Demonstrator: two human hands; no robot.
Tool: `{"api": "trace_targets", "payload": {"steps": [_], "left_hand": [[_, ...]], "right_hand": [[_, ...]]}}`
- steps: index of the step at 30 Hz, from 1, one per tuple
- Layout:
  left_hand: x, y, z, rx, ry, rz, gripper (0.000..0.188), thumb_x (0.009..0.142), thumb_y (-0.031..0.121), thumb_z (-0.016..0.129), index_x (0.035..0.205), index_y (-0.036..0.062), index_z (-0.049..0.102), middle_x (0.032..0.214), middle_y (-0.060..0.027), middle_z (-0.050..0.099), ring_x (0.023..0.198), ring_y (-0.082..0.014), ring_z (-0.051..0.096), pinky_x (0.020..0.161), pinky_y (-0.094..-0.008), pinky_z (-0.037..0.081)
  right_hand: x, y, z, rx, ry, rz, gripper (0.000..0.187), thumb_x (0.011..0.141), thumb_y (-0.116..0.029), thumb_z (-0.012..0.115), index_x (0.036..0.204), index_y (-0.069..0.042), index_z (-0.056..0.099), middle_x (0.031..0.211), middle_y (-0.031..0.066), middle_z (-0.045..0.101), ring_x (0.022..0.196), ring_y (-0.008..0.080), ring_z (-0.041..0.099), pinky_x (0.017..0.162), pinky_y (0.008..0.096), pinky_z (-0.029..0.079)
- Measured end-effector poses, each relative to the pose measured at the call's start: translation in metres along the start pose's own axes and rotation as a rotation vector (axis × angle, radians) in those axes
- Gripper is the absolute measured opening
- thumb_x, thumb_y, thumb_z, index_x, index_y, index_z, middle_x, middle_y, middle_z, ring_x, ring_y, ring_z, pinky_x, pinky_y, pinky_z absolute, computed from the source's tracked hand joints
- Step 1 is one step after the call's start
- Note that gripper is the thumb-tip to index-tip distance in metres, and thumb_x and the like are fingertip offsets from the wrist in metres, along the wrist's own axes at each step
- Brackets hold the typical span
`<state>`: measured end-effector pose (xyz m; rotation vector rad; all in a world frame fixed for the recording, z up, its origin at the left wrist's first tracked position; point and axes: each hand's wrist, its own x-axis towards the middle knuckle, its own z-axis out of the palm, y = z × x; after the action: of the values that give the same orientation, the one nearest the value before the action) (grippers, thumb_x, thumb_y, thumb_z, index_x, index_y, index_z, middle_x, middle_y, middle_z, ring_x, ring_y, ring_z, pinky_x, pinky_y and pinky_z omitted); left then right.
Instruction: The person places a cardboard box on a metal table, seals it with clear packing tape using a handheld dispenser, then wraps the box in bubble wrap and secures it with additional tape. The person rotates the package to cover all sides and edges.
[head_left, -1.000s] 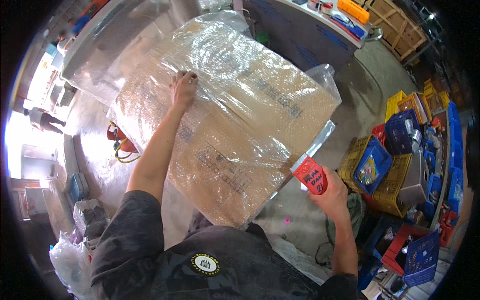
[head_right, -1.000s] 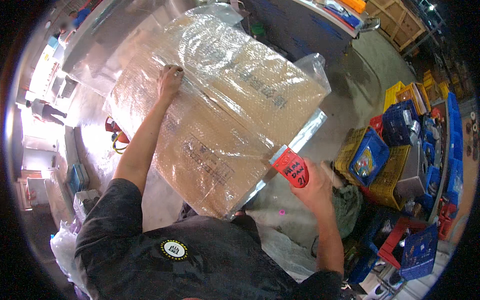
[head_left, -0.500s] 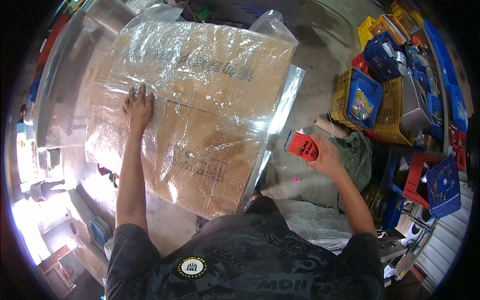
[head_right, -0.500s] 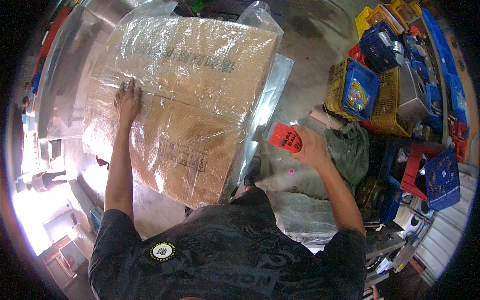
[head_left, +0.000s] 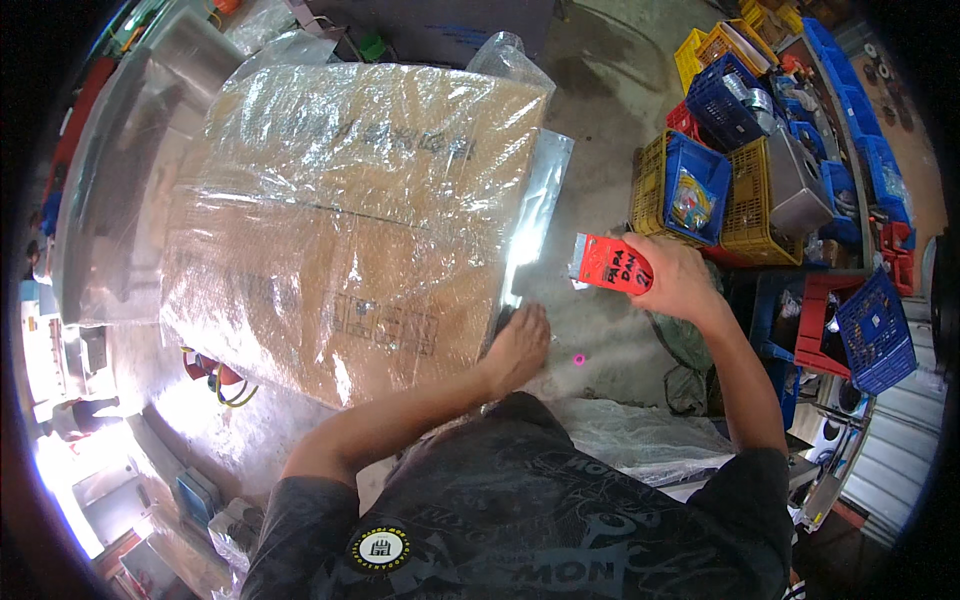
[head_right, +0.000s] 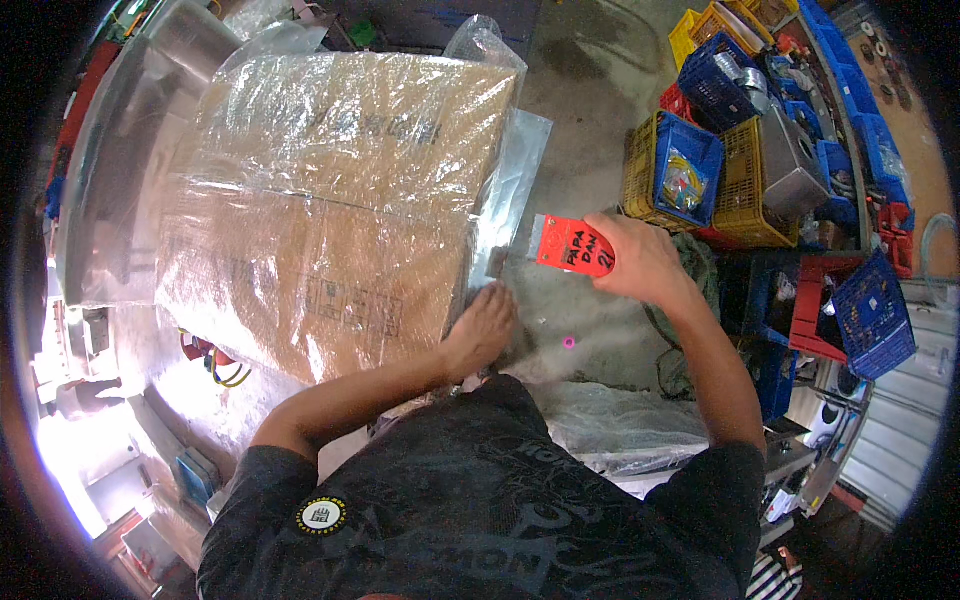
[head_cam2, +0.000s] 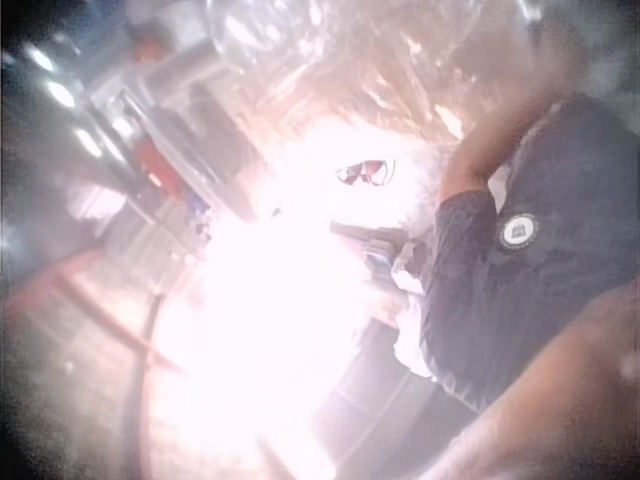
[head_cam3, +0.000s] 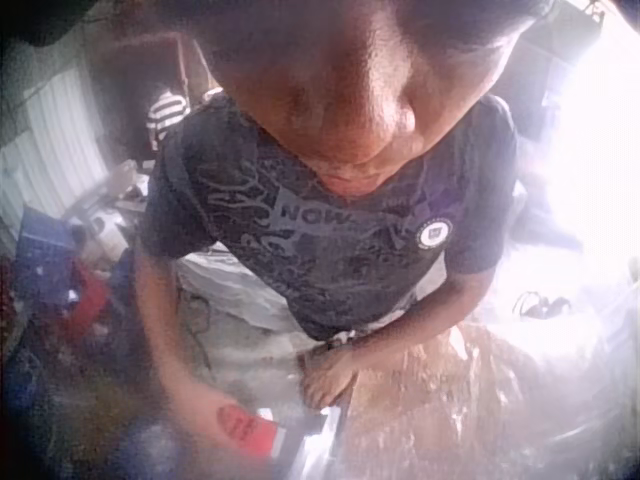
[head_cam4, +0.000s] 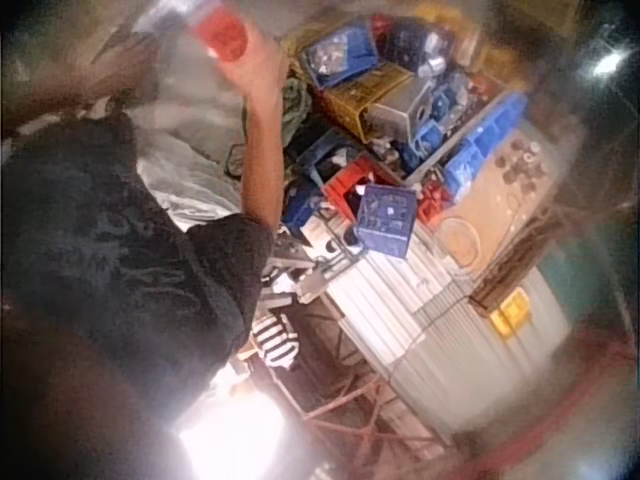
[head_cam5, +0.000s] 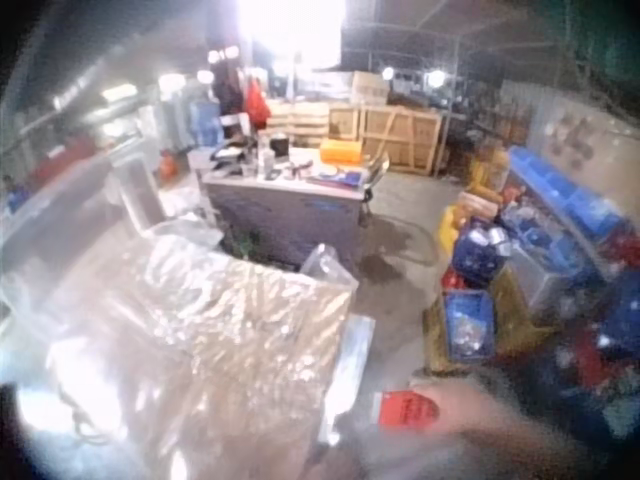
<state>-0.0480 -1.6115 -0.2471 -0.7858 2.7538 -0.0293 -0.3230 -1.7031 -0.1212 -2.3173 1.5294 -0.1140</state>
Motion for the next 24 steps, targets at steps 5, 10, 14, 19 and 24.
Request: {"api": "trace_targets", "payload": {"steps": [5, 10, 14, 19, 24], "left_hand": [[0.009, -0.018, 0.014, 0.213, -0.017, -0.205, 0.063, 0.1, 0.028, 0.045, 0.153, -0.0049, 0.042, 0.167, -0.0227, 0.031, 0.158, -0.039, 0.021, 0.126, -0.0606, 0.013], [-0.009, -0.027, 0.01, 0.027, 0.106, -0.527, 0.069, 0.102, 0.032, 0.047, 0.162, 0.0008, 0.028, 0.172, -0.0216, 0.016, 0.16, -0.0404, 0.009, 0.127, -0.0602, 0.012], [-0.032, -0.041, 0.011, -0.369, 0.208, -0.656, 0.07, 0.106, 0.041, 0.043, 0.162, 0.0035, 0.027, 0.171, -0.0201, 0.02, 0.158, -0.038, 0.018, 0.128, -0.0509, 0.017], [-0.04, -0.049, 0.01, -0.388, 0.256, -0.725, 0.072, 0.105, 0.047, 0.045, 0.162, 0.0057, 0.03, 0.17, -0.0135, 0.026, 0.158, -0.0292, 0.023, 0.128, -0.0457, 0.018], [-0.042, -0.051, 0.006, -0.401, 0.28, -0.733, 0.07, 0.106, 0.048, 0.044, 0.161, 0.0065, 0.033, 0.17, -0.0129, 0.027, 0.157, -0.0286, 0.026, 0.128, -0.0436, 0.02]], "right_hand": [[-0.017, -0.021, -0.041, -0.027, 0.064, 0.032, 0.07, 0.065, -0.021, 0.082, 0.131, -0.009, 0.061, 0.109, 0.0181, 0.07, 0.1, 0.0401, 0.068, 0.085, 0.0489, 0.055], [-0.025, -0.017, -0.045, 0.009, 0.153, -0.067, 0.071, 0.066, -0.022, 0.083, 0.133, -0.011, 0.061, 0.108, 0.0181, 0.071, 0.099, 0.0406, 0.069, 0.085, 0.0495, 0.055], [-0.028, 0.003, -0.013, 0.03, 0.164, -0.08, 0.073, 0.066, -0.026, 0.083, 0.134, -0.012, 0.059, 0.105, 0.0192, 0.072, 0.096, 0.042, 0.069, 0.083, 0.0512, 0.055], [-0.027, 0.036, 0.052, 0.103, 0.093, -0.026, 0.077, 0.067, -0.028, 0.083, 0.137, -0.013, 0.056, 0.103, 0.0209, 0.072, 0.094, 0.0431, 0.07, 0.082, 0.0524, 0.056], [-0.019, 0.043, 0.128, 0.15, 0.001, 0.067, 0.078, 0.066, -0.027, 0.084, 0.137, -0.014, 0.055, 0.11, 0.0185, 0.072, 0.102, 0.0401, 0.069, 0.086, 0.051, 0.056]]}}
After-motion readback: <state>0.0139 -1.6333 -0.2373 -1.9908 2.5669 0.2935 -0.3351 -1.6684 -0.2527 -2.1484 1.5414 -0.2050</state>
